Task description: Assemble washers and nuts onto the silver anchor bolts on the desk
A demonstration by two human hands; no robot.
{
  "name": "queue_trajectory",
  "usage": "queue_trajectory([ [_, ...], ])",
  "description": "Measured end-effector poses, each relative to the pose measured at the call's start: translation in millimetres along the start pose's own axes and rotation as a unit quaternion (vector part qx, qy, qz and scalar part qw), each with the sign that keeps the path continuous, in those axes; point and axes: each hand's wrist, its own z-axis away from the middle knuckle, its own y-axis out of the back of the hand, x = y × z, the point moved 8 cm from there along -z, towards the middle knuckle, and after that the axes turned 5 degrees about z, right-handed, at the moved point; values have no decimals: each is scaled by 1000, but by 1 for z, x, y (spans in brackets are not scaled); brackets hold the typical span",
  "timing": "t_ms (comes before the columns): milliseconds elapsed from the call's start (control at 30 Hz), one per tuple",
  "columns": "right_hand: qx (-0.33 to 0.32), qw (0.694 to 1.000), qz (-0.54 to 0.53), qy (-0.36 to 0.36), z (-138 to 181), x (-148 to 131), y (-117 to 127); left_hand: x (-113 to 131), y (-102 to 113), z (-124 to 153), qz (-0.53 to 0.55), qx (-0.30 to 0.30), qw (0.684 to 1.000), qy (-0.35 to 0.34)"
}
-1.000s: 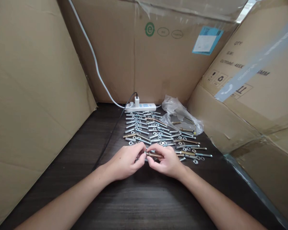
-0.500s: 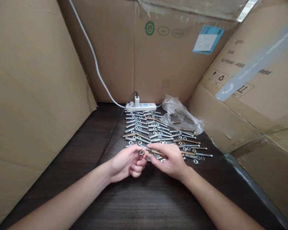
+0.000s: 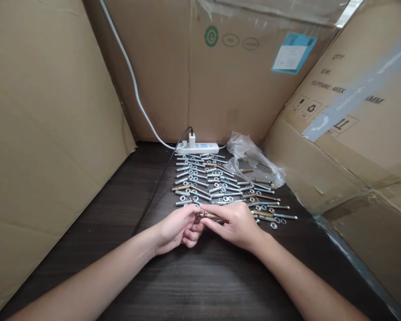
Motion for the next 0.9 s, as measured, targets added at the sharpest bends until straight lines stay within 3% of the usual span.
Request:
queue_trajectory([
  [433, 37, 999, 19, 7, 1, -2, 5, -1, 2, -2, -15, 11, 1000, -15],
  [900, 6, 999, 36, 8, -1, -8, 3, 0, 2, 1, -62, 36, 997, -35],
])
